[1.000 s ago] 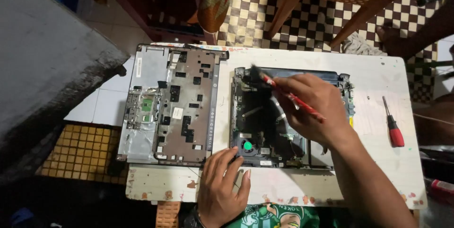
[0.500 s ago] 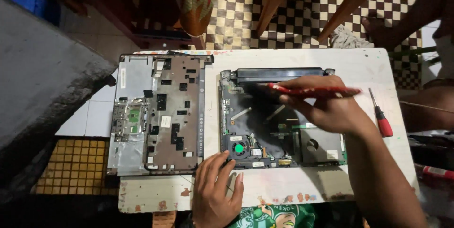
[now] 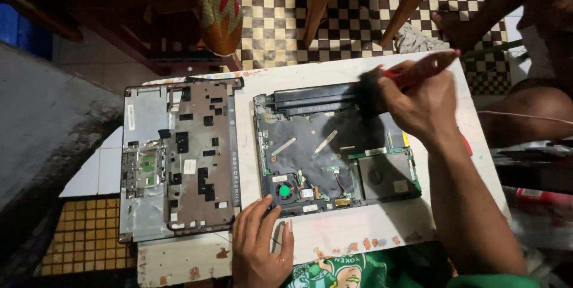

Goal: Cleaning dust from a laptop motherboard using a brush and carefully disconnecting internal ribbon cables and connectors.

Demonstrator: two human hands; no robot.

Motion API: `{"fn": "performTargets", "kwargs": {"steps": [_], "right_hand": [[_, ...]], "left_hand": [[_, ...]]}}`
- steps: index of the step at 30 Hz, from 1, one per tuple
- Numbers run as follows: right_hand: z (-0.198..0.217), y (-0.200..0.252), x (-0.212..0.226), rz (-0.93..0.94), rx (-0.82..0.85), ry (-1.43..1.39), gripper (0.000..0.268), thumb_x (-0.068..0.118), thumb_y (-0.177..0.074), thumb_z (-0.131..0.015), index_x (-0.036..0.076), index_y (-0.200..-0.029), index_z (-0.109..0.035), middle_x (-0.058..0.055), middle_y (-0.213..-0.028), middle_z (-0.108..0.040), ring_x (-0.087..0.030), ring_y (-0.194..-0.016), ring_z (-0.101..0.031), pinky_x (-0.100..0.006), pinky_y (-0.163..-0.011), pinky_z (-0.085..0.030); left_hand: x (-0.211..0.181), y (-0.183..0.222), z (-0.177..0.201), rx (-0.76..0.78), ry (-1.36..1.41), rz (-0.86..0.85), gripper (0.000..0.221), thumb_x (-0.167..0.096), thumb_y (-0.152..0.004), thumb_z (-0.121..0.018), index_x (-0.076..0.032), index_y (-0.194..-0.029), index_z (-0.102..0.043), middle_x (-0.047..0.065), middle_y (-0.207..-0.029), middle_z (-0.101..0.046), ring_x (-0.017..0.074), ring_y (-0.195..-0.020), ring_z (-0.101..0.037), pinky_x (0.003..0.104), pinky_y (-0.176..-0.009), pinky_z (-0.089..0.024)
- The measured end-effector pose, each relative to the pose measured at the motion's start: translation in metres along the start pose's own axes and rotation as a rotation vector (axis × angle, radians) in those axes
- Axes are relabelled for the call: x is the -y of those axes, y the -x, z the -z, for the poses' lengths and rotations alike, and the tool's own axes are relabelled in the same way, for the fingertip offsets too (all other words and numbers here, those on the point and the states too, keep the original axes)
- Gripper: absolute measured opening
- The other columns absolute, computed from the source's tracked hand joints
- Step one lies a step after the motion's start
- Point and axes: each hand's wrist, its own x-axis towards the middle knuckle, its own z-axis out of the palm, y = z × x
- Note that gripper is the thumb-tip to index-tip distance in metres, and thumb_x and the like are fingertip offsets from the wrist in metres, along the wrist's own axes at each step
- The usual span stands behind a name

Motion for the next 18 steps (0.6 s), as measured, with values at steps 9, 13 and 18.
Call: {"fn": "performTargets", "kwargs": {"steps": [9,13,18], "right_hand": [[-0.015,-0.015,-0.076,0.148,-0.079,0.229,0.035,0.038,-0.109,-0.064,0.007,-0.111,-0.081,-0.004,-0.069,-0.074,-0.013,-0.037,-0.053,-0.027,-0.029,-0.039],[0.010,0.004,-0.033,0.263,-0.308,0.150,0.031,0.030,-0.106,-0.065,0.004,-0.100,-0.080,-0.007,-0.084,-0.076,-0.020,-0.067,-0.070,-0.033,-0.053,-0.049],[0.020,0.010,-0.036,-0.097,0.092,-0.135,0.023,0.027,-0.095,-0.069,0.010,-0.081,-0.066,-0.001,-0.064,-0.055,-0.012,-0.058,-0.046,-0.030,-0.049,-0.029]], "left_hand": [[0.002,0.001,-0.003,0.002,-0.016,-0.012,0.029,-0.027,-0.091,-0.068,-0.007,-0.111,-0.075,0.012,-0.129,-0.069,0.0336,-0.120,-0.065,0.053,-0.100,-0.053],[0.005,0.003,-0.005,0.015,-0.031,-0.014,0.029,-0.026,-0.090,-0.069,-0.007,-0.112,-0.075,0.011,-0.129,-0.069,0.0332,-0.120,-0.065,0.054,-0.101,-0.052],[0.007,0.005,-0.007,0.032,-0.049,-0.001,0.030,-0.029,-0.091,-0.068,-0.009,-0.113,-0.075,0.010,-0.131,-0.068,0.0332,-0.122,-0.063,0.054,-0.102,-0.052]]}}
